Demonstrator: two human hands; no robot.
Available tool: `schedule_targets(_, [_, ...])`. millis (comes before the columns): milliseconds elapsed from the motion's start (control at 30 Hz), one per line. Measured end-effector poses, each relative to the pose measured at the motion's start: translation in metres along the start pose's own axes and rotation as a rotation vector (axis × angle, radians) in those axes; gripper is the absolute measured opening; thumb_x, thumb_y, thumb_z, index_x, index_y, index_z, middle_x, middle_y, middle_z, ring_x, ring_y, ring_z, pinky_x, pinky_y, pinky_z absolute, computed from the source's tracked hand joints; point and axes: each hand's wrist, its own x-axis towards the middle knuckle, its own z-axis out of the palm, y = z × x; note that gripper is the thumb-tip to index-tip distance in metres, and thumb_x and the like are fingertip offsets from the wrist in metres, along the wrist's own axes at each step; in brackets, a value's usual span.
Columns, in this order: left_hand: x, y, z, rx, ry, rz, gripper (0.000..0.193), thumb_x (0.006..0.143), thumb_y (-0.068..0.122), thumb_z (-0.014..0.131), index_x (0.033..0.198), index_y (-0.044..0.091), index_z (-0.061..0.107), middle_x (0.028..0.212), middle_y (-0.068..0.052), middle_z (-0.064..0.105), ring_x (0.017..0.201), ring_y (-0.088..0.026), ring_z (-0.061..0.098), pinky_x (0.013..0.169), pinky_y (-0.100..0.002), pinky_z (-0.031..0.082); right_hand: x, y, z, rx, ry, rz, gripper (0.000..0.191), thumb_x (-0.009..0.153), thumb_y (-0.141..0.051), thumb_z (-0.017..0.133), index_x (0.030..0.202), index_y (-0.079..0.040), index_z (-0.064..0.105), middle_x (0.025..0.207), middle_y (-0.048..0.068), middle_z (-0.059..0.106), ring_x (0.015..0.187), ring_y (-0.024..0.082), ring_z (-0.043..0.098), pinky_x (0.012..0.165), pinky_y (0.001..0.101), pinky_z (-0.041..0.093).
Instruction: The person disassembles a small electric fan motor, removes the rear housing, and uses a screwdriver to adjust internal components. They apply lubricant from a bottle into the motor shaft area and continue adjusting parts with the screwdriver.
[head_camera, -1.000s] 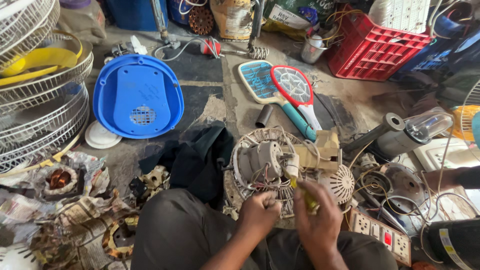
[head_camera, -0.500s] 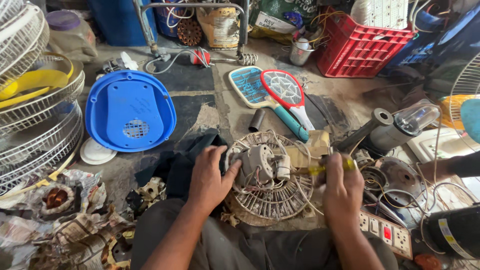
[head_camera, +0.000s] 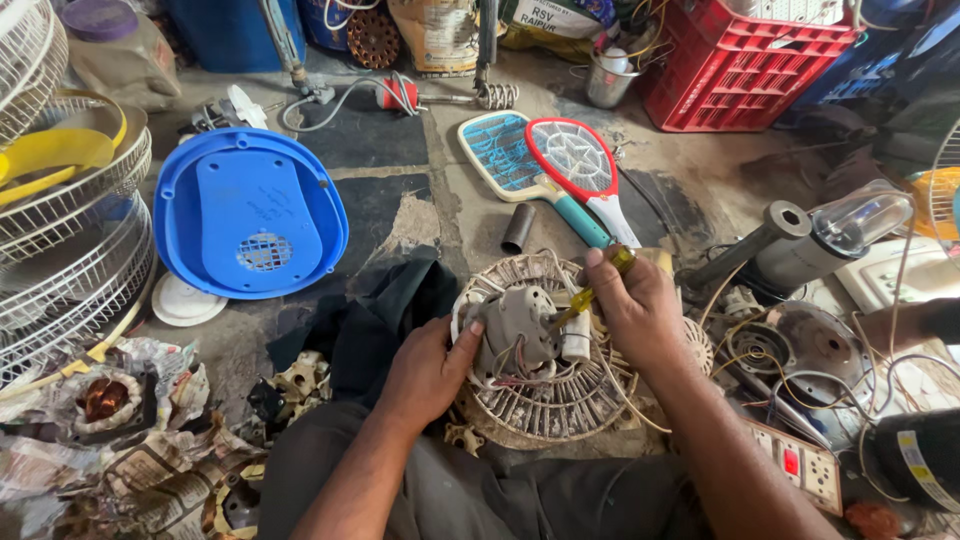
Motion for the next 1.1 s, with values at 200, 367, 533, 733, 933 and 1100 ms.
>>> schedule_targets(200, [-0.001,0.001,-0.002,-0.031,-0.011,0.02,0.05,0.1,0.047,0.051,0.11,0.002,0.071,0.096,-0.022,0.071,0.093,-0.043,0.068,0.078,-0.049,0.052,0.008,-0.016,0.001,-0.226,-0.07,0.005,0.045,0.1,-0.043,0.06,0.076,-0.005,0.067,0.057,0.0,0.059,0.054,0.01,0.053,0.051,0.0329,0.044])
schedule_targets(367, [0.0,0.001,-0.002,-0.01,-0.019,0.002,0.051,0.1,0.048,0.05,0.109,0.003,0.071,0.096,-0.023,0.071,0.094,-0.044,0.067,0.078,-0.051,0.051,0.022,-0.033,-0.01,-0.267,-0.074,-0.02,0.045,0.101,-0.04,0.06,0.074,-0.004,0.062,0.057,0.004,0.055,0.054,0.013,0.049,0.052,0.0362,0.041])
schedule_targets(533, [0.001,0.0,-0.001,0.008,-0.028,0.012,0.052,0.1,0.049,0.049,0.11,0.003,0.071,0.095,-0.023,0.07,0.093,-0.045,0.066,0.079,-0.051,0.05,0.01,-0.033,-0.01,-0.14,-0.049,-0.071,0.04,0.104,-0.035,0.062,0.081,-0.003,0.062,0.061,0.002,0.053,0.058,0.011,0.046,0.052,0.0363,0.039])
schedule_targets(733, [0.0,0.0,-0.002,0.024,-0.028,0.009,0.053,0.101,0.05,0.049,0.109,0.002,0.071,0.096,-0.024,0.071,0.096,-0.045,0.067,0.081,-0.051,0.051,-0.034,-0.035,-0.008,-0.357,-0.203,-0.103,0.03,0.087,-0.028,0.074,0.108,-0.007,0.072,0.083,0.011,0.072,0.071,0.019,0.068,0.059,0.0372,0.054])
schedule_targets(933, [0.001,0.001,-0.002,0.019,-0.019,0.007,0.057,0.1,0.053,0.049,0.113,0.003,0.071,0.102,-0.024,0.073,0.1,-0.044,0.067,0.083,-0.05,0.052,-0.057,-0.026,0.0,-0.495,-0.25,-0.158,0.034,0.08,-0.021,0.079,0.112,-0.011,0.076,0.103,0.011,0.075,0.084,0.028,0.076,0.074,0.0404,0.059])
schedule_targets(1100, [0.001,0.002,-0.002,0.008,-0.016,0.003,0.058,0.1,0.054,0.047,0.115,0.004,0.071,0.102,-0.023,0.073,0.1,-0.044,0.068,0.082,-0.049,0.052,-0.056,-0.013,0.004,-0.495,-0.219,-0.157,0.025,0.082,-0.02,0.077,0.106,-0.012,0.078,0.099,0.009,0.075,0.084,0.027,0.075,0.075,0.0411,0.058])
